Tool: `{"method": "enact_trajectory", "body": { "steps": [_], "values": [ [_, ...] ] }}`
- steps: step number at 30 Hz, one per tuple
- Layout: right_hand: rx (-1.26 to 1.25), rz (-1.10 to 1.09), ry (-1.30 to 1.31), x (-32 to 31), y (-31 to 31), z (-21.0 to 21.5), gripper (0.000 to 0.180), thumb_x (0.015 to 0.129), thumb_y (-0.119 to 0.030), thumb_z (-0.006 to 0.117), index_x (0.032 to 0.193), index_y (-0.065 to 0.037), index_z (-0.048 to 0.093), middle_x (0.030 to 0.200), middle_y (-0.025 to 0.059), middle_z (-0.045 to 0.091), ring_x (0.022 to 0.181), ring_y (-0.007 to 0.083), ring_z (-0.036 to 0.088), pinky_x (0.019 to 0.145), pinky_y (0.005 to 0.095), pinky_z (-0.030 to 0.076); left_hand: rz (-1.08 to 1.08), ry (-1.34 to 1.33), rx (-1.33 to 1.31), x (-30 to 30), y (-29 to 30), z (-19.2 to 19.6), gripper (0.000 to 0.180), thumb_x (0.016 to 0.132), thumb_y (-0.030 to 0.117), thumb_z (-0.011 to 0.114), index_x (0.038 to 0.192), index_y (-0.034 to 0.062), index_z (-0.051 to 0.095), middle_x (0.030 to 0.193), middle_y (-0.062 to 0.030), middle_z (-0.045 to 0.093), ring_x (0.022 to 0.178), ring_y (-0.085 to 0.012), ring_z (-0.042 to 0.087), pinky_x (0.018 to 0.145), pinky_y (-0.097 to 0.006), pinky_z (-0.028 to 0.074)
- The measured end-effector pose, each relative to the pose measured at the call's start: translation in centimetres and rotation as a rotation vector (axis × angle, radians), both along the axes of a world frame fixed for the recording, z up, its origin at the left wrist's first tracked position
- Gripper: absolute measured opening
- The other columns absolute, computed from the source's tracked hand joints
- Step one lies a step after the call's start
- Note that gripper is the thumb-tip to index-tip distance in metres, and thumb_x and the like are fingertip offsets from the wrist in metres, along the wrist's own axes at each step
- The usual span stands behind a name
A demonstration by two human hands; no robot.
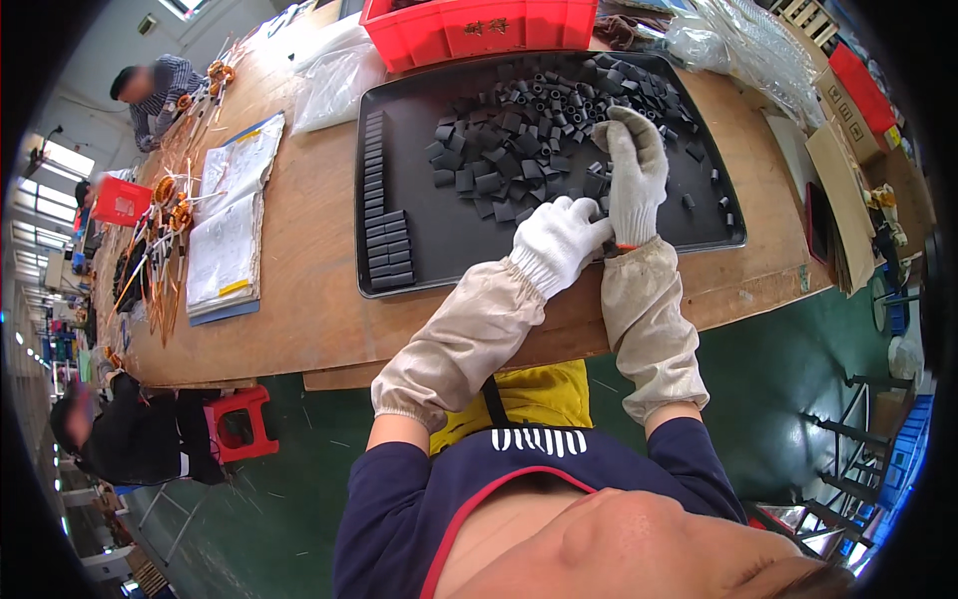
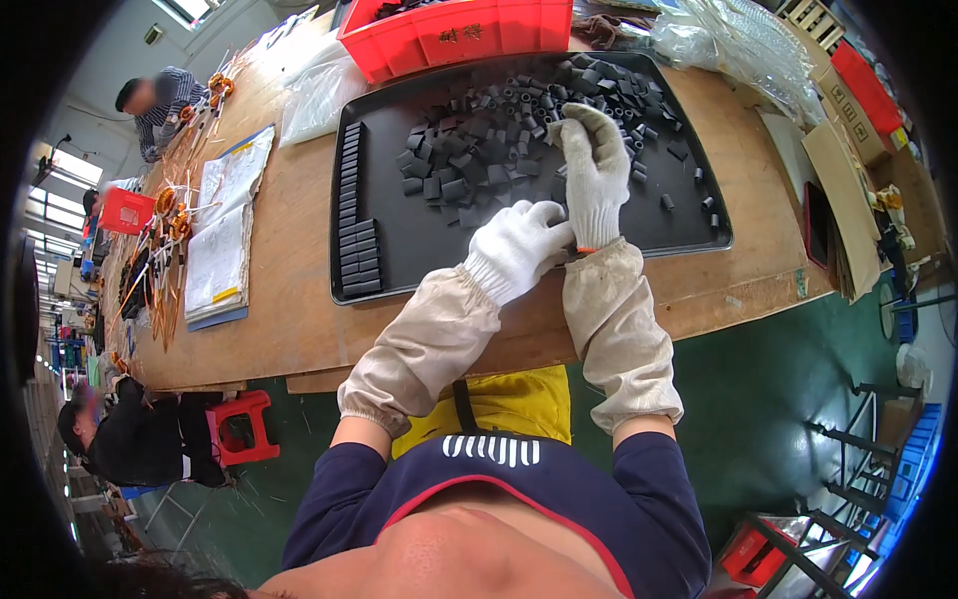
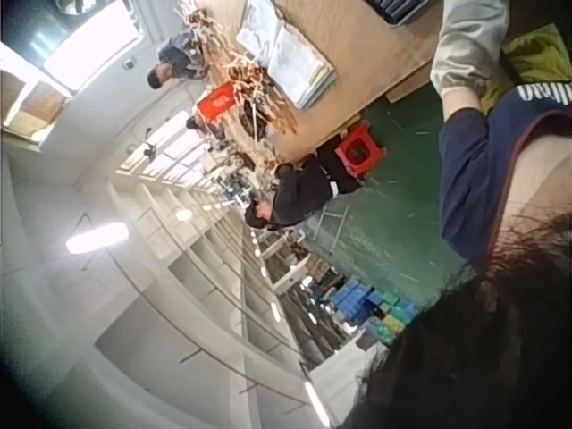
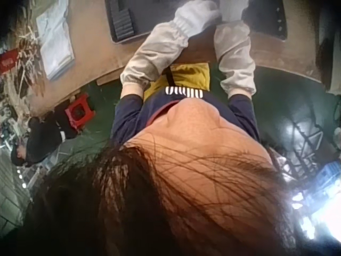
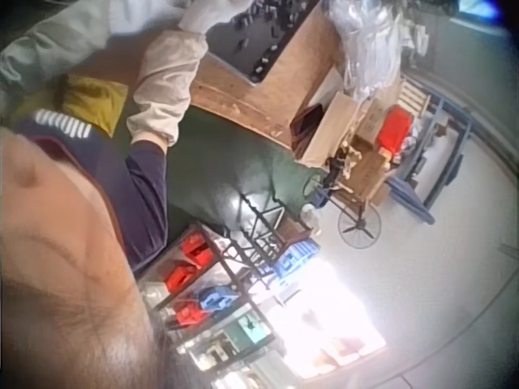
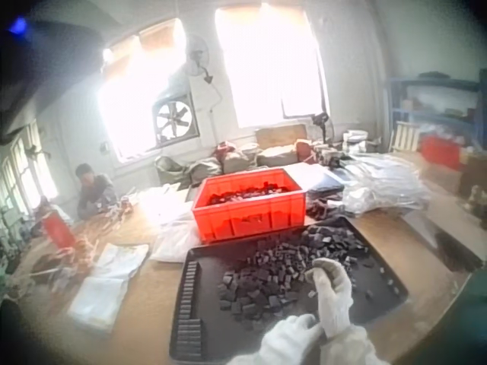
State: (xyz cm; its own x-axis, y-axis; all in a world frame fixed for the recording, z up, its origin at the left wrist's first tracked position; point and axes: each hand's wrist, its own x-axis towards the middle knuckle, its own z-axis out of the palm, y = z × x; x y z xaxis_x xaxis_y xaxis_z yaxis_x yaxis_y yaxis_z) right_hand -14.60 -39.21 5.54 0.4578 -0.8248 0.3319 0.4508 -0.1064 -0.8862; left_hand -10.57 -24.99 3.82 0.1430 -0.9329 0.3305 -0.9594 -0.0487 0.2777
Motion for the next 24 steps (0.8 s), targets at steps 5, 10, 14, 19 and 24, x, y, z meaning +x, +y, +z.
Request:
{"method": "enact_trajectory", "body": {
  "steps": [5,10,14,19,24],
  "values": [
    [0.046,-0.009,-0.093,-0.7,-1.3,-0.4,0.022,0.104,-0.010,0.060,0.123,0.000,0.066,0.105,0.0089,0.073,0.092,0.0135,0.069,0.086,0.0279,0.057,-0.067,-0.135,0.259,0.3,-3.5,0.3,0.024,0.086,0.023,0.072,0.110,0.0196,0.069,0.112,-0.0073,0.064,0.101,-0.0305,0.064,0.083,-0.042,0.057],
    [0.002,0.009,-0.017,-0.2,-0.8,-0.1,0.022,0.104,-0.009,0.060,0.123,0.000,0.066,0.104,0.0076,0.072,0.093,0.0128,0.069,0.087,0.0275,0.056,0.073,0.032,0.107,0.3,-4.3,-1.1,0.017,0.090,0.024,0.071,0.103,0.0132,0.071,0.096,-0.0108,0.069,0.093,-0.0329,0.069,0.084,-0.044,0.057],
    [-0.052,0.165,0.013,-0.3,-1.1,-0.5,0.021,0.102,-0.003,0.060,0.122,0.000,0.066,0.110,0.0053,0.071,0.102,0.0116,0.066,0.092,0.0267,0.054,0.216,0.344,-0.255,3.3,-0.7,1.6,0.024,0.092,0.020,0.074,0.114,0.0098,0.072,0.101,-0.0110,0.071,0.094,-0.0285,0.070,0.085,-0.039,0.056],
    [-0.736,0.415,0.304,0.5,2.4,-0.1,0.036,0.085,0.004,0.068,0.119,-0.008,0.070,0.111,0.0132,0.069,0.106,0.0306,0.068,0.091,0.0368,0.055,0.221,1.334,-0.143,7.9,4.7,1.5,0.034,0.104,0.029,0.066,0.131,0.0085,0.066,0.117,0.0003,0.070,0.103,-0.0093,0.065,0.088,-0.027,0.053],
    [-0.752,0.444,0.382,0.6,2.8,-0.9,0.032,0.085,-0.004,0.078,0.116,-0.006,0.069,0.109,0.0097,0.068,0.099,0.0252,0.070,0.087,0.0340,0.056,0.281,1.293,-0.102,7.6,6.2,1.2,0.036,0.105,0.029,0.064,0.132,0.0062,0.065,0.120,-0.0024,0.070,0.107,-0.0103,0.064,0.090,-0.027,0.052]
  ]
}}
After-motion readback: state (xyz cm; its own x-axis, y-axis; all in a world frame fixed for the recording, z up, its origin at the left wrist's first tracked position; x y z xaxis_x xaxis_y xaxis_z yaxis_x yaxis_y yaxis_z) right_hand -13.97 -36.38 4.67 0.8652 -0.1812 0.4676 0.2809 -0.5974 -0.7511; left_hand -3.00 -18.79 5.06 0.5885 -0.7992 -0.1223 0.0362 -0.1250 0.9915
